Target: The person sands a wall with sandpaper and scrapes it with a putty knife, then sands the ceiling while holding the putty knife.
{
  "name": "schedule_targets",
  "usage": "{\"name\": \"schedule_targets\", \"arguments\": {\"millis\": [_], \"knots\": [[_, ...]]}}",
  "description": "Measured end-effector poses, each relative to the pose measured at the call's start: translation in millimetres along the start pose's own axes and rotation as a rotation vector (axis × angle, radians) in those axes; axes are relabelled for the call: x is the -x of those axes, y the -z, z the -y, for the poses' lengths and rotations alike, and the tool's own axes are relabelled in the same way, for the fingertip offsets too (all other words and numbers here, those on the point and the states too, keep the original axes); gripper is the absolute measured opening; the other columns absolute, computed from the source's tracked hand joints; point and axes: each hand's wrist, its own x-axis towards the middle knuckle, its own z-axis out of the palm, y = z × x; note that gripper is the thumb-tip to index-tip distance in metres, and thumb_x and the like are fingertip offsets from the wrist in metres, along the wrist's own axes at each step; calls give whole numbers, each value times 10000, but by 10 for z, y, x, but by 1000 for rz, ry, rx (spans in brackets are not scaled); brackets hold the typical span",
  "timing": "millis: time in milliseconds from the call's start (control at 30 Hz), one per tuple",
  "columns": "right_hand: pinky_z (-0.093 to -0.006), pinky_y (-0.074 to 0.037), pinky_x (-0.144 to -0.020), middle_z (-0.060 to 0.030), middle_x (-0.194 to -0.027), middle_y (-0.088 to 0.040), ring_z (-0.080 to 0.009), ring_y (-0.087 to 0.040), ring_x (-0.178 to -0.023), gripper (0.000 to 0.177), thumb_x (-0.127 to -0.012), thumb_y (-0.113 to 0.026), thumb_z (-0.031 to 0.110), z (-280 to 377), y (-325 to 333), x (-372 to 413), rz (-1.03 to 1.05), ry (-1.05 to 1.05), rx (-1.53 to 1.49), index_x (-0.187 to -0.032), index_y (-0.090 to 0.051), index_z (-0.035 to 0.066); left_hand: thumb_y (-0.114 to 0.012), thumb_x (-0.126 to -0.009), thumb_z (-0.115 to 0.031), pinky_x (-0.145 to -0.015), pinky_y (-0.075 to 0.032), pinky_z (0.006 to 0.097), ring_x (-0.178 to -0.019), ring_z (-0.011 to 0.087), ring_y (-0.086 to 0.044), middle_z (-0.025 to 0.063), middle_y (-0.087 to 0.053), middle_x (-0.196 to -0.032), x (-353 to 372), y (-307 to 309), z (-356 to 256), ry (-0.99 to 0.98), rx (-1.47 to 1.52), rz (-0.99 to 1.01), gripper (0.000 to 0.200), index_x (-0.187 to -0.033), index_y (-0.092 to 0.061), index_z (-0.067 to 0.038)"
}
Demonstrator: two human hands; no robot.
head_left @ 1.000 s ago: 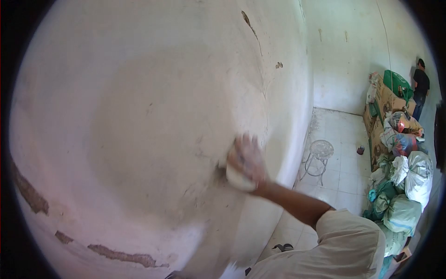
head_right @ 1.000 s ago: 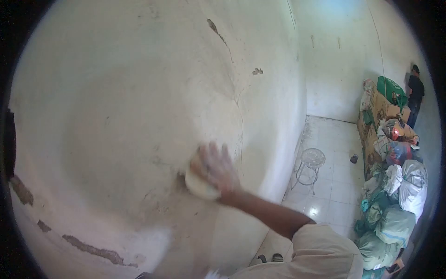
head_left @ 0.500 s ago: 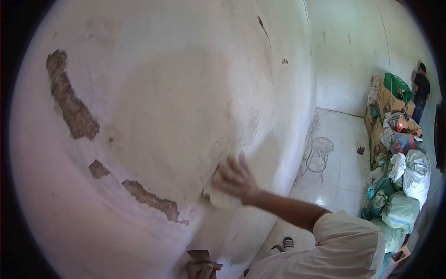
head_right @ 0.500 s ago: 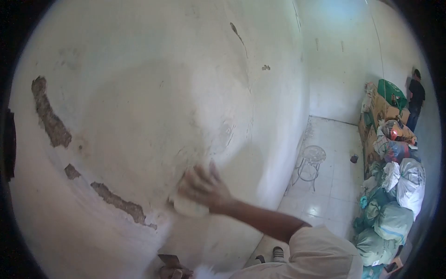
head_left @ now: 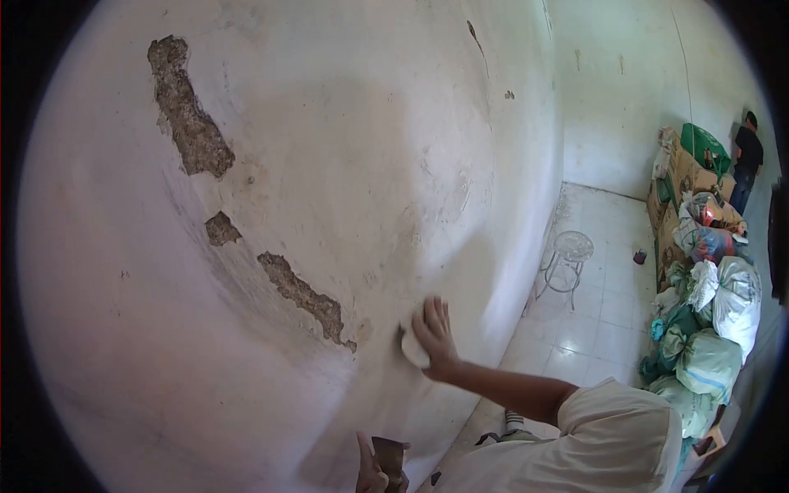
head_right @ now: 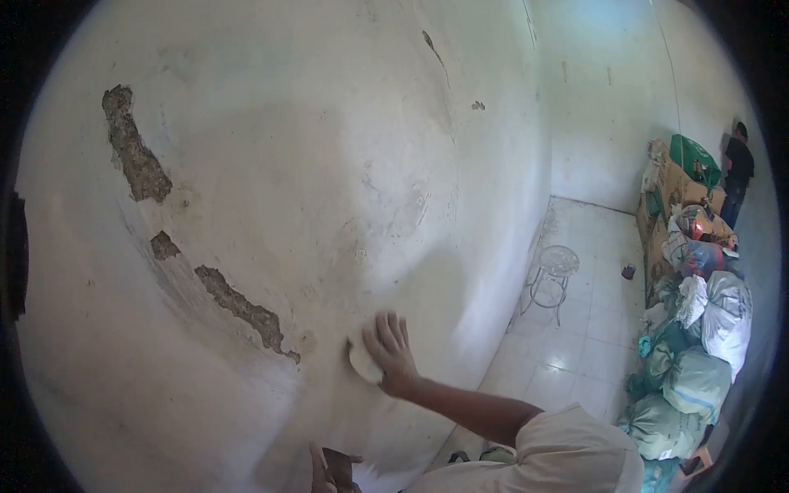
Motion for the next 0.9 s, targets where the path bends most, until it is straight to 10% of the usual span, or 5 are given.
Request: {"name": "schedule_targets", "arguments": {"millis": [100,367,633,900], "knots": [[-654,-35,-1124,-345,-1557,-58,-530,-1,-1443,923,-673,-775,89,-153,-40,354,155,12,133,-1466,-311,-7,-577,-946,-469,-433,-294,214,-470,47,-387,43,-558,-710,39,103,12,23,21,60,483,-1098,-547,-12],[-614,-18,-1144,-286,-1582,-63,-500,-5,-1455,901,-701,-569,-11,257,928,-2041,-257,-1,78,-1527,-214,57,-501,-986,-455,-454,-283,202,-500,37,-378,31,-545,-717,176,165,205,15,111,117,447,-1051,-555,-16],[-633,-78,-1138,-272,-1582,-104,-497,-69,-1451,767,-800,-541,91,213,446,-569,-23,-133,190,-1515,-265,79,-399,-1019,-465,-464,-282,183,-461,43,-316,20,-525,-691,292,-132,-84,31,79,-59,465,-995,-560,-29],[-627,-112,-1134,-270,-1580,-104,-501,-87,-1444,675,-900,-535,243,332,857,-1532,-128,-43,250,-1508,-283,97,-419,-965,-601,-415,-314,240,-455,87,-353,45,-533,-678,229,773,762,203,125,55,571,-1021,-555,-49]]}}
